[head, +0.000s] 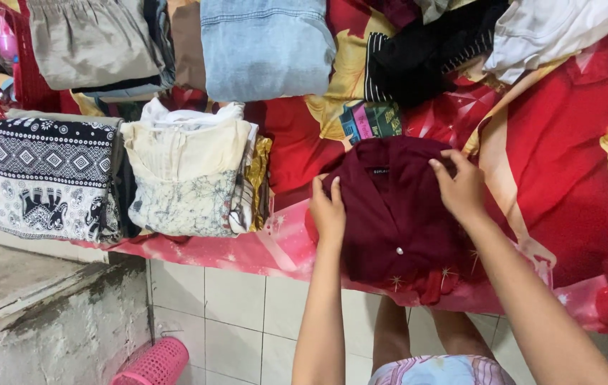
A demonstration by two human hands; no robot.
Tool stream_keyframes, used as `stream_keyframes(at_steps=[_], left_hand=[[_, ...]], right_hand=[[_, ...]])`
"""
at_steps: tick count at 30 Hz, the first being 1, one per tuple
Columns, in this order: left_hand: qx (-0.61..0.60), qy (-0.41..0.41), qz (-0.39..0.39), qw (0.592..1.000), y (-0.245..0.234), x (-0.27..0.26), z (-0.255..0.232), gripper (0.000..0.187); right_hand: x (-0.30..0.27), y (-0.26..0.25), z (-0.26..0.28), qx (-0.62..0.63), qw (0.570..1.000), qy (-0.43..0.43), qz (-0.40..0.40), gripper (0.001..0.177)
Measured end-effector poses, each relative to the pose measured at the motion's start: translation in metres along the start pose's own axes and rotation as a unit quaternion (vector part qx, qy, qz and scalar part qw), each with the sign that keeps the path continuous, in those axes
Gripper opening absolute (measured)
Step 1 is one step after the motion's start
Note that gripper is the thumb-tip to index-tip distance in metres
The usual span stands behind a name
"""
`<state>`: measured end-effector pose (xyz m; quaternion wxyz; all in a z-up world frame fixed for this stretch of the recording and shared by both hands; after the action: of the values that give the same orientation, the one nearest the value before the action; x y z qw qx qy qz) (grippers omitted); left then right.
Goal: Folding various items of clothing on a bed and stacking them
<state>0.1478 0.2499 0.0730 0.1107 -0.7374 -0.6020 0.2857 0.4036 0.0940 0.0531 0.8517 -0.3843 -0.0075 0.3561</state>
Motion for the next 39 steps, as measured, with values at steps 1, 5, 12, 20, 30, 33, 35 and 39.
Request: stream_keyframes(at_steps=[1, 5, 12, 20, 30, 33, 35, 39], left_hand=[[0.064, 0.033, -0.009, 0.997, -0.008, -0.001, -0.016, 0.022], [0.2, 0.173, -0.016, 0.964, -0.015, -0.005, -0.038, 0.02], [-0.07, 0.123, 0.018, 0.99, 0.016, 0.027, 0.031, 0.02], [0.018, -0.01, -0.066, 0.998, 0.037, 0.045, 0.091, 0.034], [-0.072, -0.146, 0.09, 0.982, 0.039, -0.001, 0.144, 0.068], [-0.054, -0.06, 0.12, 0.99, 0.043, -0.004, 0.104, 0.067], [-0.022, 0.002, 0.11, 0.994, 0.042, -0.004, 0.08, 0.065], [-0.076, -0.037, 0.101, 0.991, 0.055, 0.004, 0.106, 0.063]], right_hand=[[-0.002, -0.007, 0.008, -0.025, 0.999, -0.031, -0.014, 0.03], [-0.022, -0.031, 0.043, -0.097, 0.968, -0.209, -0.098, 0.018], [-0.005, -0.026, 0.026, 0.034, 0.975, -0.188, -0.109, 0.015], [0.033, 0.01, -0.031, -0.005, 0.992, -0.065, -0.106, 0.024], [0.009, 0.021, -0.042, -0.018, 0.999, -0.012, 0.042, 0.069], [0.01, 0.028, -0.046, -0.094, 0.992, -0.033, 0.077, 0.066], [0.008, 0.027, -0.033, -0.086, 0.986, -0.136, 0.037, 0.069], [0.005, 0.022, -0.019, 0.042, 0.995, -0.081, 0.044, 0.072]])
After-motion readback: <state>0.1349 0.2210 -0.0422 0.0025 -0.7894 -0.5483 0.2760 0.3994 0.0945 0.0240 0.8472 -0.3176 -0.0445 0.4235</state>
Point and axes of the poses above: each hand's wrist, its own x-axis towards the middle knuckle, its own y-axis out of the palm, z = x × y, the point moved 6 cm from there along x, towards the middle knuckle
